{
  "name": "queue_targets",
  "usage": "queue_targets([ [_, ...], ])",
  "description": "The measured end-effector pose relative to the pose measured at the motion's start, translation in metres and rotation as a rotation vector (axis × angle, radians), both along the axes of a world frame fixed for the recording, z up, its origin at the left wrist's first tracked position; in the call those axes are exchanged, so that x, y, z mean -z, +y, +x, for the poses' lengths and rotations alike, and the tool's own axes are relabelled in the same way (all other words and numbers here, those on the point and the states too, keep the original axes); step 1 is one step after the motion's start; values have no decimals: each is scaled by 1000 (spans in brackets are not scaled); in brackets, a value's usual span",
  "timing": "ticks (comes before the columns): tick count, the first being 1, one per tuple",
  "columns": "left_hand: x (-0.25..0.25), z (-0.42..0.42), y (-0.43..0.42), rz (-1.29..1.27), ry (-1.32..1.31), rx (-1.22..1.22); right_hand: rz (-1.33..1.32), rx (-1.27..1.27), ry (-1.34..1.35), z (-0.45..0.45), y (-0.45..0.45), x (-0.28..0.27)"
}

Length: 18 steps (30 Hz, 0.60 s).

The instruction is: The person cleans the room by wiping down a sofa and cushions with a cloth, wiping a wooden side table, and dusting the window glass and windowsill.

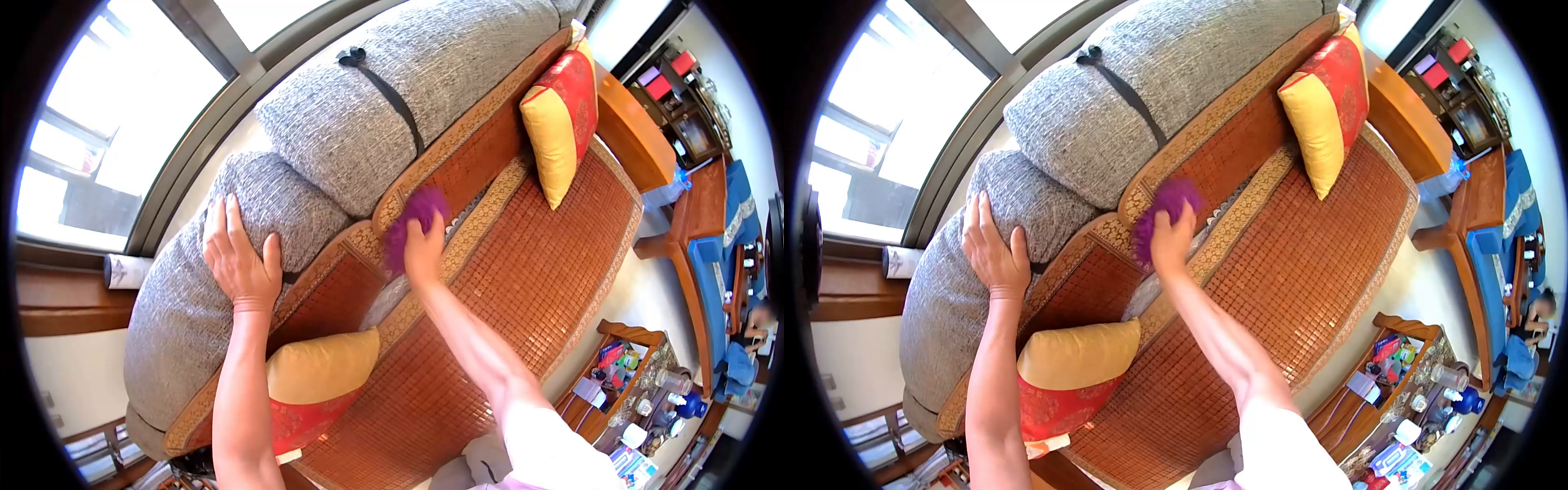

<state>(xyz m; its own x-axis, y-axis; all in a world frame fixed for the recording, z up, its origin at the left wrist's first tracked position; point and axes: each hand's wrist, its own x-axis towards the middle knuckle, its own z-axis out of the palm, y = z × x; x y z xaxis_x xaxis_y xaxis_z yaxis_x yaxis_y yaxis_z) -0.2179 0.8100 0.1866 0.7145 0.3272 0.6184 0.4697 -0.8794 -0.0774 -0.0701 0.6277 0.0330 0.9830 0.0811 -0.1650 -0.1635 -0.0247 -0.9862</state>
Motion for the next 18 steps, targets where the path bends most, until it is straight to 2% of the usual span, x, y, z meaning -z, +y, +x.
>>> queue_targets([
  [1,2,1,1,13,-13,16,-124,8,-166,14,6,-21],
  [2,3,0,2,22,-12,11,-130,15,-219,31,9,-38],
  [4,3,1,3,20,-28,19,-218,83,-323,68,10,-35],
  [5,6,0,3,20,-34,27,-302,154,-371,86,6,-14],
  [7,10,1,7,21,-46,34,-521,194,-235,110,-3,34],
  [8,11,2,8,43,-55,36,-509,234,-189,111,-3,64],
  [10,15,1,8,62,-71,16,-585,70,-12,76,-15,122],
  [11,14,0,9,63,-82,8,-576,62,15,50,-13,129],
  [13,12,1,8,61,-92,11,-384,-11,213,-2,-7,111],
  [15,13,2,9,60,-97,14,-133,-50,257,-35,-2,36],
  [17,15,1,8,30,-96,27,-378,-125,-13,-37,2,33],
  [18,14,2,8,44,-95,26,-378,-124,-8,-30,-3,31],
])
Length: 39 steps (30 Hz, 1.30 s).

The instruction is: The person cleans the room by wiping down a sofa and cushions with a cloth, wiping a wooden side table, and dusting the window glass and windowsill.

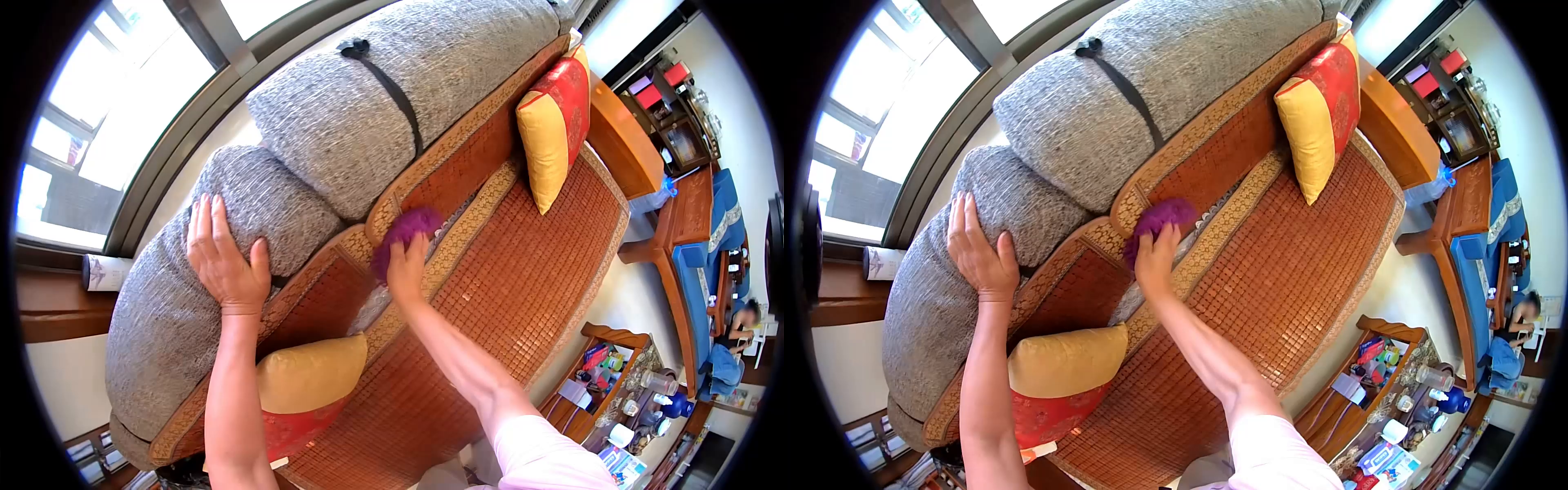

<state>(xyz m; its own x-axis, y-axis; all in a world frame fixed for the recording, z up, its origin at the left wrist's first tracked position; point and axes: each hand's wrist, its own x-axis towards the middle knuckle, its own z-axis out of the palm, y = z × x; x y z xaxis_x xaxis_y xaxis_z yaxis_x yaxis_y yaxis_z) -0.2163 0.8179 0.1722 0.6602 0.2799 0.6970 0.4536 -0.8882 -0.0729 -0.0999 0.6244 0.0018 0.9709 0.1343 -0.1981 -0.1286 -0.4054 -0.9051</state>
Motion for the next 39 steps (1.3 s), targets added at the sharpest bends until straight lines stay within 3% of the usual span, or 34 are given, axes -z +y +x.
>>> queue_targets([
  [2,0,1,1,5,-3,11,32,-128,-222,36,-7,-31],
  [4,-2,3,0,29,-3,11,-27,-98,-307,95,-10,-29],
  [7,0,5,1,22,-11,3,-94,100,-388,187,-23,19],
  [9,3,4,2,25,17,-25,-116,315,-235,234,-28,69],
  [13,11,1,1,22,8,-84,-23,86,-4,211,-54,128],
  [14,11,-2,1,25,18,-107,79,162,108,181,-48,127],
  [15,9,-1,2,36,28,-118,186,251,221,149,-40,119],
  [16,8,1,0,31,27,-116,172,199,519,130,-39,85],
  [18,6,0,-1,32,33,-118,324,169,828,106,-30,46],
  [19,6,-2,0,26,43,-117,289,168,990,106,-29,-15],
  [20,8,-4,2,24,48,-122,290,159,991,105,-33,-20],
  [22,6,-2,-1,19,41,-125,609,-20,968,108,-40,-30],
  [25,6,-2,-2,17,27,-133,501,-70,747,155,-45,-102],
  [27,6,-2,-1,7,29,-132,325,-11,279,195,-39,-88],
  [29,7,-2,-1,-1,17,-139,503,48,66,242,-41,-42],
  [31,8,-2,0,-4,5,-126,300,241,-41,270,-42,-11],
  [34,8,0,1,-6,-15,-123,247,319,-19,262,-49,79],
  [38,7,0,-1,3,-25,-114,174,203,157,148,-37,102],
  [39,6,1,0,5,-27,-102,169,149,253,118,-34,87],
])
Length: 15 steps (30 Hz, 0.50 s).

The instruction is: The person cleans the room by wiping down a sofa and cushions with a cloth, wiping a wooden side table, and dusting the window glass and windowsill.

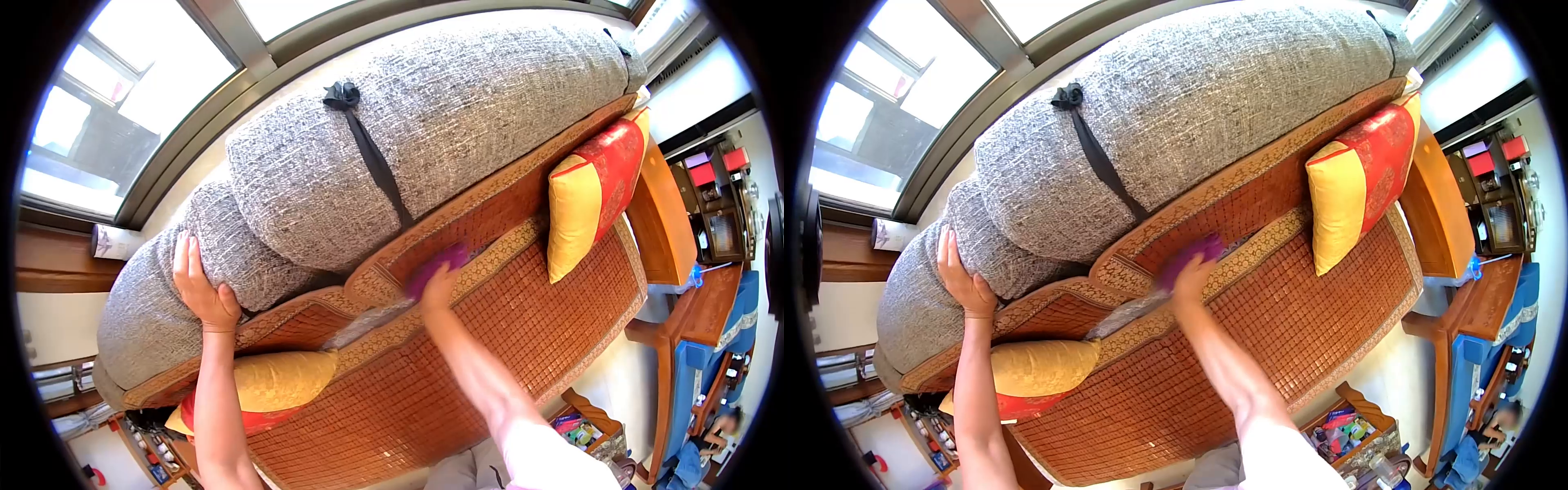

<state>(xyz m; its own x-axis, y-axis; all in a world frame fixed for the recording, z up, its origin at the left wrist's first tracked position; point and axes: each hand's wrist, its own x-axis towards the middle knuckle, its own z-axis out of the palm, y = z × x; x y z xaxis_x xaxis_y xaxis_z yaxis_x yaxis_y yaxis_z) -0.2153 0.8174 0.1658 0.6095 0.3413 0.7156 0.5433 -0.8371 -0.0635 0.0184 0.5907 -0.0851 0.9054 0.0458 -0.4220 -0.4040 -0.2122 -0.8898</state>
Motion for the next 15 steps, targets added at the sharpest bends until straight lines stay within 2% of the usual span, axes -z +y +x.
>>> queue_targets([
  [3,-3,0,-1,-5,2,4,-97,-238,214,-40,5,-117],
  [4,-3,1,-3,-13,10,-2,-73,-271,130,-43,4,-101],
  [6,-4,2,-4,-15,10,12,66,-265,-24,-18,3,-134],
  [8,-2,0,-2,2,30,-19,323,-211,-150,35,0,-154],
  [10,-2,-1,-1,12,43,-13,245,-175,-397,97,-6,-114],
  [13,-1,-6,-1,25,72,-26,112,-87,-373,151,-16,-82],
  [15,-5,-11,0,26,124,-48,-61,121,-344,168,-18,-44],
])
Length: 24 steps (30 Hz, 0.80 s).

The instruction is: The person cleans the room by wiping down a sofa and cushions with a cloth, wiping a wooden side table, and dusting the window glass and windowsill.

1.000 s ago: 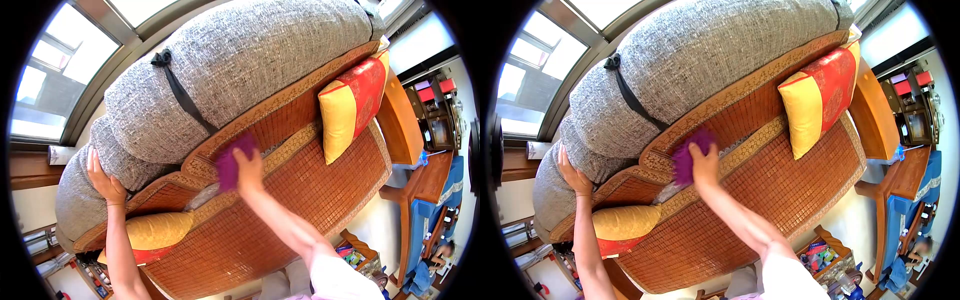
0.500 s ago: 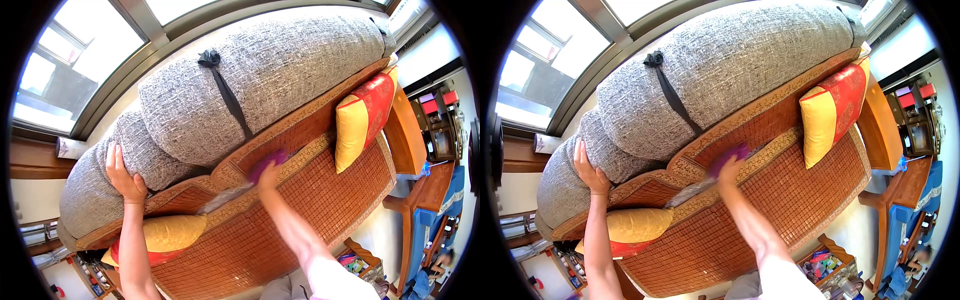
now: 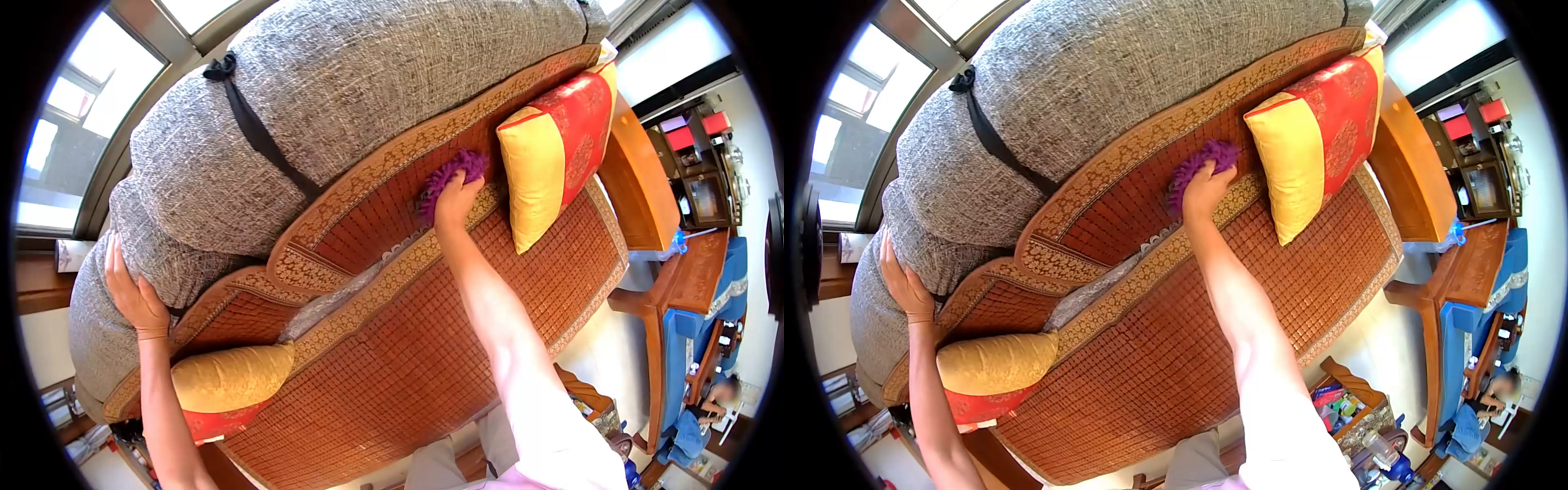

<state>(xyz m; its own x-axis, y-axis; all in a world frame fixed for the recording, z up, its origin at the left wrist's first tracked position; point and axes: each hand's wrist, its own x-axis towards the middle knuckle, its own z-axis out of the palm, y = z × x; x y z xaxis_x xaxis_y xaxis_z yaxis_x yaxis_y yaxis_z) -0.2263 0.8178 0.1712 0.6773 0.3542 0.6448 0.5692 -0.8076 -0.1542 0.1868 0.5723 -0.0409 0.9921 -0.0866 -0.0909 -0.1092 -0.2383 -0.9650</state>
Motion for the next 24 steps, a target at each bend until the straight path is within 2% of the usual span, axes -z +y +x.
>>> queue_targets([
  [1,-6,1,-6,10,11,-11,10,-11,11,-4,1,8],
  [3,-21,6,-19,-110,68,-132,218,90,247,-27,1,17],
  [4,-32,18,-30,-191,19,-150,218,94,259,-40,-6,30],
  [6,-46,59,-53,-179,2,-178,9,-161,714,-72,-13,46],
  [7,-53,84,-67,-168,-31,-215,-60,-270,619,-91,-12,37],
  [8,-57,125,-81,-196,-84,-100,88,-287,529,-103,-11,12],
  [9,-67,169,-93,-159,-45,-16,50,-295,576,-111,-13,-13],
  [10,-73,208,-95,-213,-57,66,105,-389,584,-98,-21,-63],
  [11,-75,245,-93,-225,-61,59,99,-388,582,-83,-26,-76],
  [12,-70,278,-86,-257,-63,21,228,-422,417,-65,-27,-84],
  [13,-63,306,-81,-155,-9,-95,357,-451,250,-45,-26,-87],
  [15,-58,328,-76,-100,25,-210,330,-431,99,15,-32,-82],
  [17,-48,326,-71,-58,12,-157,121,-346,-27,62,-38,-33],
  [19,-41,327,-65,-9,-12,-90,-161,-375,-104,73,-48,20],
  [20,-39,329,-63,-1,-35,-89,-159,-369,-96,72,-49,53],
  [21,-36,328,-63,5,-54,-89,-131,-182,75,66,-51,88],
  [22,-35,330,-65,-26,-60,-96,-98,12,245,63,-47,91],
  [24,-28,332,-57,-18,-75,-55,-49,75,299,51,-40,96],
])
